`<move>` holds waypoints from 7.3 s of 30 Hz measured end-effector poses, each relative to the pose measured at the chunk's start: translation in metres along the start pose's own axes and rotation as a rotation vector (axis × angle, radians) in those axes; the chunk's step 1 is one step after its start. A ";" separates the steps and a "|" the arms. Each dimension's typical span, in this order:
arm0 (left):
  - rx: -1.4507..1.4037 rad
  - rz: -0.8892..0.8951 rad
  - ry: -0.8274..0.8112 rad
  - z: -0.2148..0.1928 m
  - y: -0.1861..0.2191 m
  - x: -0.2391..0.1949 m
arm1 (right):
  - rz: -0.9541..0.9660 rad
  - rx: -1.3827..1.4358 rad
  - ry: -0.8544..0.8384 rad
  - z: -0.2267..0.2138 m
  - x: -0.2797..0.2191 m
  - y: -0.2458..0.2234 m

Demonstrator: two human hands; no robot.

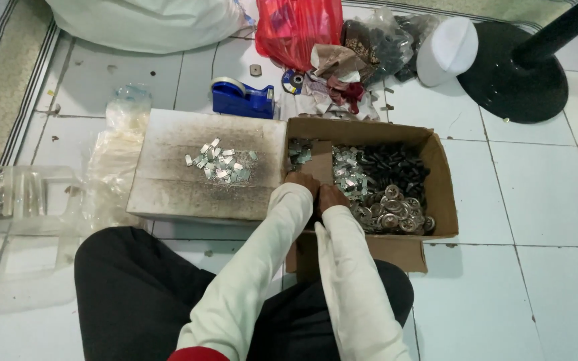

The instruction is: Sorting and transferring small silver-colored metal components from a flat board into a cardboard box.

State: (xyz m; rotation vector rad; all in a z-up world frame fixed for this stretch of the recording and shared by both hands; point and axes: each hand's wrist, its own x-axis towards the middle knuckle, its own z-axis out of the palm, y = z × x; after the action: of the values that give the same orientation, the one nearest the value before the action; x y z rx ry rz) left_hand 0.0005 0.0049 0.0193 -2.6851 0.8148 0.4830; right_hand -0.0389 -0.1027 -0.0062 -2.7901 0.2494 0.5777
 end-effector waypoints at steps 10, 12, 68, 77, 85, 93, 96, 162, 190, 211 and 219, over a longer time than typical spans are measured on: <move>-0.166 -0.037 0.024 0.002 -0.008 0.005 | -0.024 0.006 -0.007 -0.022 -0.034 -0.009; -0.008 -0.001 0.033 0.007 -0.003 0.010 | -0.054 -0.015 0.037 -0.008 -0.009 -0.003; -1.328 -0.770 0.849 0.028 -0.193 -0.175 | -0.382 1.105 0.328 -0.068 -0.100 -0.146; -0.773 -0.124 1.099 0.009 -0.104 -0.105 | -0.037 0.328 0.240 -0.062 -0.047 -0.041; -0.048 0.120 0.260 0.019 -0.027 0.037 | -0.001 0.064 0.092 0.015 0.008 -0.011; 0.182 0.099 -0.003 0.030 -0.019 0.044 | -0.042 -0.057 0.084 0.015 0.022 -0.011; 0.166 0.094 0.022 0.013 -0.021 0.026 | -0.073 -0.066 0.109 0.016 0.022 -0.008; -1.765 -0.324 0.599 0.008 -0.111 -0.087 | -0.040 1.484 0.462 -0.071 -0.060 -0.085; -0.272 -0.054 0.019 -0.013 -0.002 -0.015 | 0.049 0.066 0.034 -0.032 -0.014 -0.007; -0.320 -0.221 0.156 0.039 0.008 0.025 | 0.021 0.036 0.014 -0.036 -0.034 -0.023; -0.564 -0.248 0.153 0.074 0.013 0.055 | 0.058 0.025 0.038 -0.031 -0.020 -0.018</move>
State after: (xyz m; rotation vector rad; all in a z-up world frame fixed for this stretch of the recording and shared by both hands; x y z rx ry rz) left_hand 0.0190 -0.0051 -0.0715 -3.3187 0.4079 0.5104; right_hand -0.0422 -0.0924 0.0335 -2.7802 0.3443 0.5318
